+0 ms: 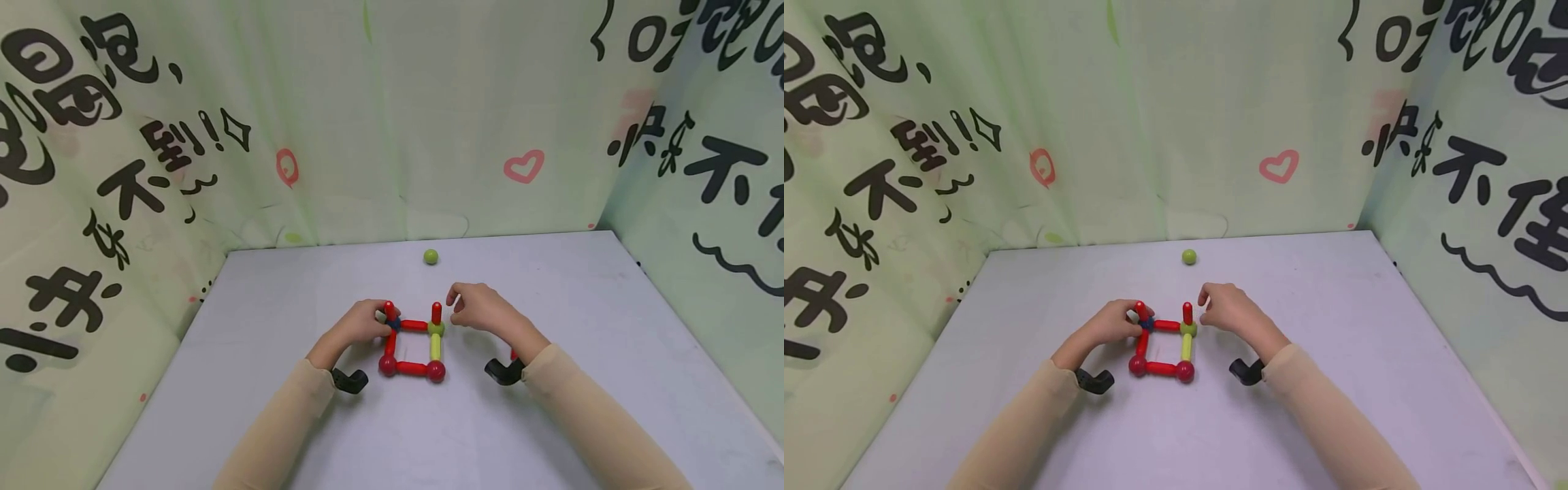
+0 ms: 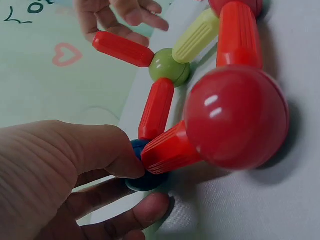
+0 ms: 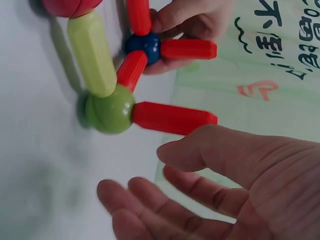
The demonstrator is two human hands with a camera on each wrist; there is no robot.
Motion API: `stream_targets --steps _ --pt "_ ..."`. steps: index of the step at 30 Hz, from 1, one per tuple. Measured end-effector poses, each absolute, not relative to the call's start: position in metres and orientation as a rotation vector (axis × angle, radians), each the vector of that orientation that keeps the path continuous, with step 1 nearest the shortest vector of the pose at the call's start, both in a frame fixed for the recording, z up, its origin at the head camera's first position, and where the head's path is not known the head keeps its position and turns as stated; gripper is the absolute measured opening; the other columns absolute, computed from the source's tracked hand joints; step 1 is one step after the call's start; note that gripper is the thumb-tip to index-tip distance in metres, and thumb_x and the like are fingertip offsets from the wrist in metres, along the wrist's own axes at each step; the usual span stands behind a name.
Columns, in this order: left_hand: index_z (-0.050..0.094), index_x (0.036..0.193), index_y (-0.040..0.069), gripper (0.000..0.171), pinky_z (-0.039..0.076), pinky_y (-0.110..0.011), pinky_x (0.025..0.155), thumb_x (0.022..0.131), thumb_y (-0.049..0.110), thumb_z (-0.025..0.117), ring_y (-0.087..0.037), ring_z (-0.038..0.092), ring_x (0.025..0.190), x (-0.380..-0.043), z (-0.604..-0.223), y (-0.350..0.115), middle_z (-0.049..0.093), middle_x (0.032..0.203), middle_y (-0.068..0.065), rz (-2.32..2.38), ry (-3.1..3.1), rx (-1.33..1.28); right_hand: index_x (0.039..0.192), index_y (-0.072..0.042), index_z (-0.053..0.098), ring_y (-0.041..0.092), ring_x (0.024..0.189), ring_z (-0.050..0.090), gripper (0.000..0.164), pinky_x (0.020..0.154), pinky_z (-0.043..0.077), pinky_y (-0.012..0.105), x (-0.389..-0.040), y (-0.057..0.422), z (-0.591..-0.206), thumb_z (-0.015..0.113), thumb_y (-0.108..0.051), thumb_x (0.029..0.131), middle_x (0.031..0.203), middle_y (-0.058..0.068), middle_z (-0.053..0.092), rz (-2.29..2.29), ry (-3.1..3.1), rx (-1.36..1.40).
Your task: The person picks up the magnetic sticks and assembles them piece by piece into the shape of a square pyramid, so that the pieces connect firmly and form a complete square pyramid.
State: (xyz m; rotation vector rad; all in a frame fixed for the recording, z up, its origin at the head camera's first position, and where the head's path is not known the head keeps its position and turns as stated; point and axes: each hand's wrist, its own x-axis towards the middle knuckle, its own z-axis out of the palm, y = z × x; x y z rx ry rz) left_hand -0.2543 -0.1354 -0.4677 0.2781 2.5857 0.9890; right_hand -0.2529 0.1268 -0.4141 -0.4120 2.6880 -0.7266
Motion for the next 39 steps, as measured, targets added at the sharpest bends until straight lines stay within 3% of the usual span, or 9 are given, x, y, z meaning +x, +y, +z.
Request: stream_targets --steps 6,12,17,22,28,39 --pt "0.072 0.122 0.012 0.034 0.052 -0.031 0.069 0.088 0.014 0.075 -0.022 0.059 0.084 -0.253 -0.467 -0.139 0.068 0.115 -0.011 0.947 2.645 0.222 0.112 -0.002 0.064 0.023 0.075 0.06 0.026 0.068 0.049 0.035 -0.251 0.146 -0.419 0.07 -0.017 0.092 0.093 0.01 0.066 -0.504 2.737 -0.303" --pt "0.069 0.125 0.008 0.038 0.053 -0.034 0.076 0.089 0.018 0.077 -0.023 0.058 0.094 -0.253 -0.467 -0.142 0.07 0.118 -0.011 0.913 2.71 0.152 0.099 0.003 0.061 0.029 0.073 0.06 0.022 0.062 0.052 0.041 -0.248 0.162 -0.421 0.071 -0.014 0.09 0.087 0.015 0.065 -0.289 2.862 -0.255" --pt "0.07 0.116 0.009 0.032 0.052 -0.034 0.075 0.088 0.021 0.078 -0.022 0.06 0.089 -0.252 -0.466 -0.144 0.072 0.109 -0.008 0.894 2.754 0.122 0.099 0.006 0.059 0.032 0.072 0.062 0.029 0.067 0.055 0.046 -0.246 0.175 -0.418 0.074 -0.016 0.089 0.084 0.018 0.064 -0.183 2.881 -0.127" --pt "0.069 0.107 0.011 0.025 0.05 -0.031 0.07 0.086 0.022 0.079 -0.02 0.06 0.08 -0.251 -0.465 -0.144 0.071 0.096 -0.005 0.863 2.782 0.104 0.089 0.003 0.064 0.03 0.072 0.061 0.022 0.068 0.051 0.04 -0.247 0.187 -0.418 0.073 -0.017 0.085 0.079 0.014 0.062 -0.112 2.787 -0.036" --pt "0.067 0.101 0.011 0.024 0.05 -0.03 0.067 0.085 0.023 0.081 -0.02 0.06 0.075 -0.249 -0.464 -0.143 0.067 0.087 -0.003 0.838 2.79 0.075 0.083 0.002 0.065 0.03 0.071 0.059 0.016 0.063 0.05 0.036 -0.247 0.191 -0.422 0.075 -0.01 0.082 0.078 0.014 0.061 -0.172 2.733 -0.118" --pt "0.064 0.087 0.013 0.028 0.045 -0.029 0.063 0.083 0.031 0.085 -0.018 0.056 0.072 -0.239 -0.463 -0.137 0.063 0.078 -0.002 0.784 2.721 0.113 0.097 0.002 0.059 0.023 0.064 0.061 0.022 0.059 0.048 0.029 -0.251 0.183 -0.427 0.072 -0.001 0.08 0.082 0.013 0.06 -0.45 2.628 -0.227"
